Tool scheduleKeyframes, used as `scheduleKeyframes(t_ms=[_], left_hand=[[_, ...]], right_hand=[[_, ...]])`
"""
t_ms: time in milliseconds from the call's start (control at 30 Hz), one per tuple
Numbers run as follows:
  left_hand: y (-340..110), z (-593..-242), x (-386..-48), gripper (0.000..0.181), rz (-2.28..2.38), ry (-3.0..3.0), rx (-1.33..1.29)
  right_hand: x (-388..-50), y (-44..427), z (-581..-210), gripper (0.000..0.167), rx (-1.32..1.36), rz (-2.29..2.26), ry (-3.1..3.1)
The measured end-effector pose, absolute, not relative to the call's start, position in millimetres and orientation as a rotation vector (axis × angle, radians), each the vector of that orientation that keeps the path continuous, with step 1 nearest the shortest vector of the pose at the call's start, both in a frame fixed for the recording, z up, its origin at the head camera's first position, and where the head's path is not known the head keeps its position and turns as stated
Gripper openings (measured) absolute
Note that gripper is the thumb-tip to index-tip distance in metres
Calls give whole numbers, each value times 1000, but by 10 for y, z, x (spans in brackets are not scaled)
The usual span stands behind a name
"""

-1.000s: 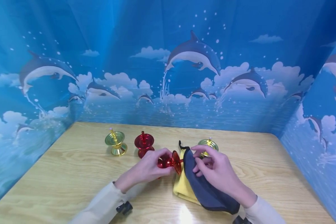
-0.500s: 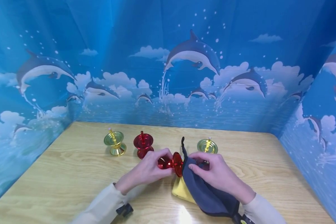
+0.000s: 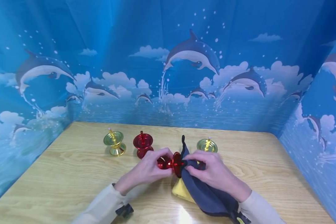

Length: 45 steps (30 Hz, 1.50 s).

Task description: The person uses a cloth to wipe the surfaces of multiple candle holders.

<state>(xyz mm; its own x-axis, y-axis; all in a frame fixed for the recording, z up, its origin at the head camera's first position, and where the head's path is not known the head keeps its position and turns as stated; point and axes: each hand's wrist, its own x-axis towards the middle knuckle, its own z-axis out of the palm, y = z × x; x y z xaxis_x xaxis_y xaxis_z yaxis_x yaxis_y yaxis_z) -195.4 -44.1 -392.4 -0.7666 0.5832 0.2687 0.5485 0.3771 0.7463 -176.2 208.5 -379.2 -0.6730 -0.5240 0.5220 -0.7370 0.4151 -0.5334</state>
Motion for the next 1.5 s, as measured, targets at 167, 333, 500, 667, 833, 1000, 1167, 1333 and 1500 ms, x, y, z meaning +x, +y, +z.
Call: scheduleKeyframes(t_ms=[167, 333, 500, 667, 833, 1000, 1167, 1333, 1500], left_hand=[[-415, -3907, -1948, 24, 1366, 2570, 1069], [-410, -3899, -1943, 22, 1373, 2585, 1033], [-415, -3909, -1955, 23, 1368, 2593, 1071], [-423, -3914, -1956, 24, 1348, 2606, 1083], [-418, -3893, -1962, 23, 1366, 2597, 1094], [-439, -3888, -1965, 22, 1358, 2608, 1095], [-469, -3887, -1967, 22, 1319, 2637, 1022], [-500, -3888, -1967, 22, 1292, 2665, 995], [-535, -3895, -1964, 24, 1289, 2673, 983]], right_hand=[[-1752, 2047, -3802, 34, 1031, 1084, -2447], [-1740, 1998, -3795, 32, 905, 1109, -2520], [-1751, 1985, -3767, 28, 889, 1203, -2592], [-1757, 1964, -3769, 26, 908, 1244, -2612], [-1748, 1972, -3759, 30, 893, 1241, -2591], [-1733, 2005, -3758, 31, 898, 1239, -2554], [-1723, 2063, -3741, 30, 874, 1243, -2539], [-1713, 2111, -3716, 27, 839, 1288, -2548], [-1707, 2150, -3715, 25, 827, 1288, -2546]])
